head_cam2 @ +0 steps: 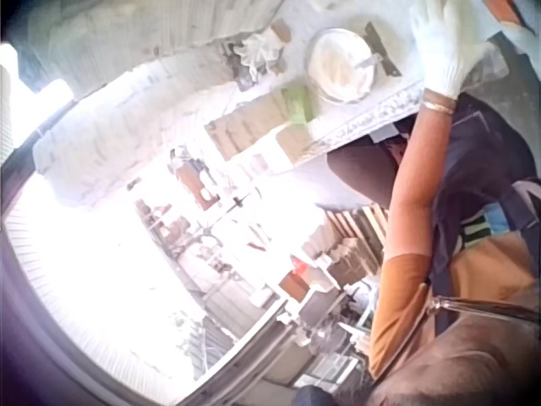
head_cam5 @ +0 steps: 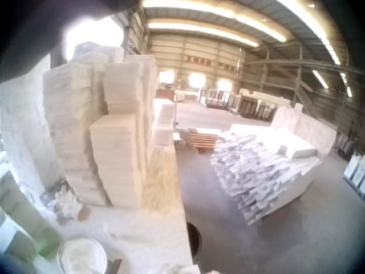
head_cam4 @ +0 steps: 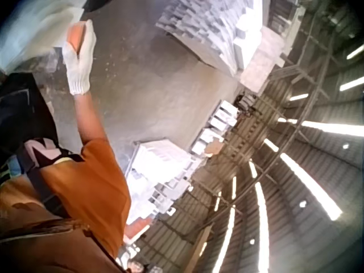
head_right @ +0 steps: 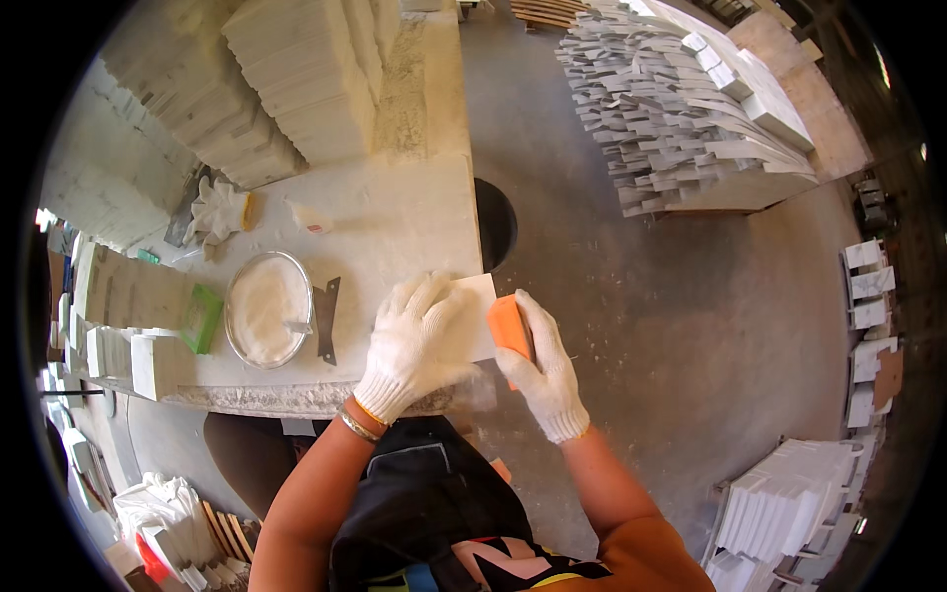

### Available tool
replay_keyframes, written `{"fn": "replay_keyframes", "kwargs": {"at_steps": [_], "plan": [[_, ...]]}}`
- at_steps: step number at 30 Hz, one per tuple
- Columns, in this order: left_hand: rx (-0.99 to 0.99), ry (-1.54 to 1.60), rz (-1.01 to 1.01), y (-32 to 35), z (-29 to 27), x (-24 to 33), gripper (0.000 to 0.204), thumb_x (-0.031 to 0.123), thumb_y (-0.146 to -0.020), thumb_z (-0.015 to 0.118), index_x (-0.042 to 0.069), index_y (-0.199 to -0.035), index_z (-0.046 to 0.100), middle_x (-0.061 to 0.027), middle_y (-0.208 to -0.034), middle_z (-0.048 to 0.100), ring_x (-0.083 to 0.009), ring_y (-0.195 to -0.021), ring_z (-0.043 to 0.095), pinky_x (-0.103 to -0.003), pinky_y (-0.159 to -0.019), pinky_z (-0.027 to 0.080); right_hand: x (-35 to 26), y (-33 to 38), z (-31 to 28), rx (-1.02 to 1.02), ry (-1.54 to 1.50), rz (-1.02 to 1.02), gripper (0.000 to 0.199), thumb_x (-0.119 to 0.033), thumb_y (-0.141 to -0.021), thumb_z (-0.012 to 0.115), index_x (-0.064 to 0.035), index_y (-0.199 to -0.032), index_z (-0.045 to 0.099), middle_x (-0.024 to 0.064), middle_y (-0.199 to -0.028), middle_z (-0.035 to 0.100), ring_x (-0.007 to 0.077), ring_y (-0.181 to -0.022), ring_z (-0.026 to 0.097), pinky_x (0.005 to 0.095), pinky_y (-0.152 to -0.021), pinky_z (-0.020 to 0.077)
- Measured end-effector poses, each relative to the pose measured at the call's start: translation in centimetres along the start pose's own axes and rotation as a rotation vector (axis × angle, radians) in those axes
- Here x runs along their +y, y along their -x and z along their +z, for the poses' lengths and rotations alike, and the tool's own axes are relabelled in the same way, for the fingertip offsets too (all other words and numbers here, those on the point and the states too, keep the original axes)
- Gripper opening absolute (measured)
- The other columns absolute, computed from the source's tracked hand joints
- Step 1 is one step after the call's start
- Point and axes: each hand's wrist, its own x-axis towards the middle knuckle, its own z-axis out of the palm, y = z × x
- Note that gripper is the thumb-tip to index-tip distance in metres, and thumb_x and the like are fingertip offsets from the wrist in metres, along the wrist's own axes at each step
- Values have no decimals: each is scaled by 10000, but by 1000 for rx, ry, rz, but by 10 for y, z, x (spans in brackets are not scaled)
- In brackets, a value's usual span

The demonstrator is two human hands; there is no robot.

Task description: The person applies a white paste to the edges of small white rectangular tiles using a metal spatula, then smooths and sands the edges with an orange block. The person repeats this process on multiple tiles at a workbench in a warehouse.

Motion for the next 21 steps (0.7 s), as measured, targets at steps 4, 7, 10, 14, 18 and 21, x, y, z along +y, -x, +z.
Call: {"fn": "replay_keyframes", "kwargs": {"at_steps": [4,7,10,14,18,21], "plan": [[-8,-19,35,-2,-4,2,878,320,-532,913,128,-1334,614,-148,-1430,544,-414,-1323,494,-539,-1081,430,18,-37,10,81,-134,20,700,-280,-994,650,9,-1572,380,135,-1562,462,209,-1425,443,345,-1185,336],[9,-13,38,-1,-2,1,887,320,-527,916,130,-1339,613,-147,-1428,545,-415,-1314,497,-544,-1076,432,16,-47,5,43,-226,128,704,-291,-992,651,12,-1568,384,133,-1557,466,203,-1421,445,339,-1182,337],[11,19,33,1,-4,0,896,324,-522,921,127,-1339,611,-144,-1427,545,-414,-1314,495,-547,-1077,429,9,-22,-4,27,-385,175,708,-295,-990,649,12,-1570,383,131,-1555,468,207,-1423,445,339,-1182,335],[7,23,25,2,-3,1,886,314,-519,918,124,-1327,609,-139,-1412,549,-401,-1310,499,-543,-1068,432,9,-5,8,65,17,-42,699,-276,-996,644,15,-1572,378,135,-1548,472,204,-1417,448,332,-1179,337],[4,-9,37,-1,-3,3,887,324,-522,915,125,-1330,608,-140,-1409,551,-404,-1309,501,-546,-1064,435,21,-46,9,63,-169,56,707,-272,-997,653,14,-1579,370,131,-1567,456,204,-1423,444,329,-1180,339],[9,-2,43,-2,-5,3,855,307,-528,906,127,-1310,611,-134,-1387,558,-388,-1297,509,-532,-1055,439,11,-42,-1,40,-218,136,721,-284,-993,657,13,-1582,366,130,-1581,444,199,-1420,449,332,-1178,348]]}}
